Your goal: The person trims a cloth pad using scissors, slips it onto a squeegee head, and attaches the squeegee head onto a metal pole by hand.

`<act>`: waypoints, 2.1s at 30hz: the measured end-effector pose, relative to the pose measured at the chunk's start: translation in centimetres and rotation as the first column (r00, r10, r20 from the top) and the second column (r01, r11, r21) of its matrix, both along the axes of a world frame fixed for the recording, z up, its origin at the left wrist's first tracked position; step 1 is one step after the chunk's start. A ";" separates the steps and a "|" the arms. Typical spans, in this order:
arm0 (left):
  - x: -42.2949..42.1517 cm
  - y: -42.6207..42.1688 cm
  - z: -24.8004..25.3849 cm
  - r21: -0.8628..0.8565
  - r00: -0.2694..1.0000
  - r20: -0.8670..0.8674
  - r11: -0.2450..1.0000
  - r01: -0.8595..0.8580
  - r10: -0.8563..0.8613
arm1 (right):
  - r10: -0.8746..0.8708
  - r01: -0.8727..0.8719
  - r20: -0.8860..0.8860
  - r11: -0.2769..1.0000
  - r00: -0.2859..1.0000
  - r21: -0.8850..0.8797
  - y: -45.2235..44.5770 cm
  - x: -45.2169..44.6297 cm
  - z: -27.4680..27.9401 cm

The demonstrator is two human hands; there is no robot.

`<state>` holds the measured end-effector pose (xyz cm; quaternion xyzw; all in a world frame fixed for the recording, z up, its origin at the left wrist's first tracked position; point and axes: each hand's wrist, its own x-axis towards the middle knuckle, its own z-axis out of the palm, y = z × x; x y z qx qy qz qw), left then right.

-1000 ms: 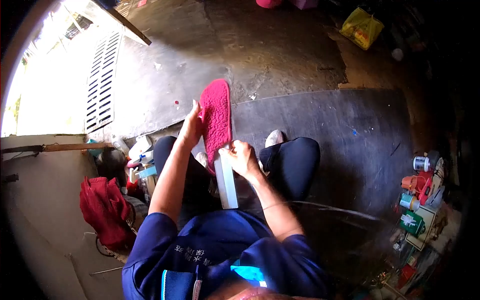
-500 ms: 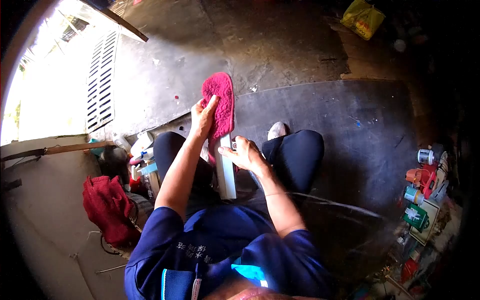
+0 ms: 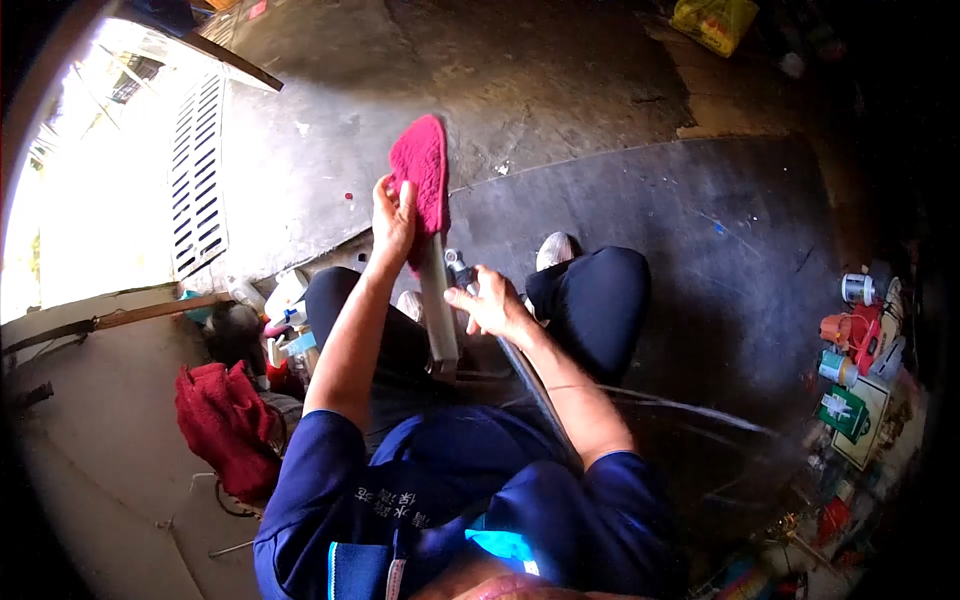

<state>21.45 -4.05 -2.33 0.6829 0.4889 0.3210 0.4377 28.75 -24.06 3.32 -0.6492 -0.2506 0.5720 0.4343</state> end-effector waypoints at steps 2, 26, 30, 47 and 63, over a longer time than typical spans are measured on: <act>-0.8 -1.5 2.2 0.502 0.991 -0.123 0.857 0.114 -0.059 | -0.066 0.067 0.026 0.998 0.997 -0.023 0.9 1.1 0.5; -2.7 -3.5 0.1 -0.019 0.956 0.226 0.981 0.195 -0.185 | -0.148 0.148 0.038 0.989 0.988 0.016 -0.4 1.9 0.9; -4.2 -3.6 -0.3 -0.196 0.913 0.184 0.897 0.396 -0.364 | -0.125 0.130 -0.118 0.991 0.985 0.030 -0.1 2.5 0.7; -5.9 -9.0 6.1 0.102 0.694 -0.499 0.760 0.642 -0.519 | -0.211 0.224 -0.252 0.974 0.944 0.023 -1.2 2.7 0.8; -0.8 -5.3 3.8 0.477 0.621 -0.566 0.398 0.783 -0.543 | -0.182 0.159 0.501 0.983 0.846 0.090 -0.1 -0.7 -3.6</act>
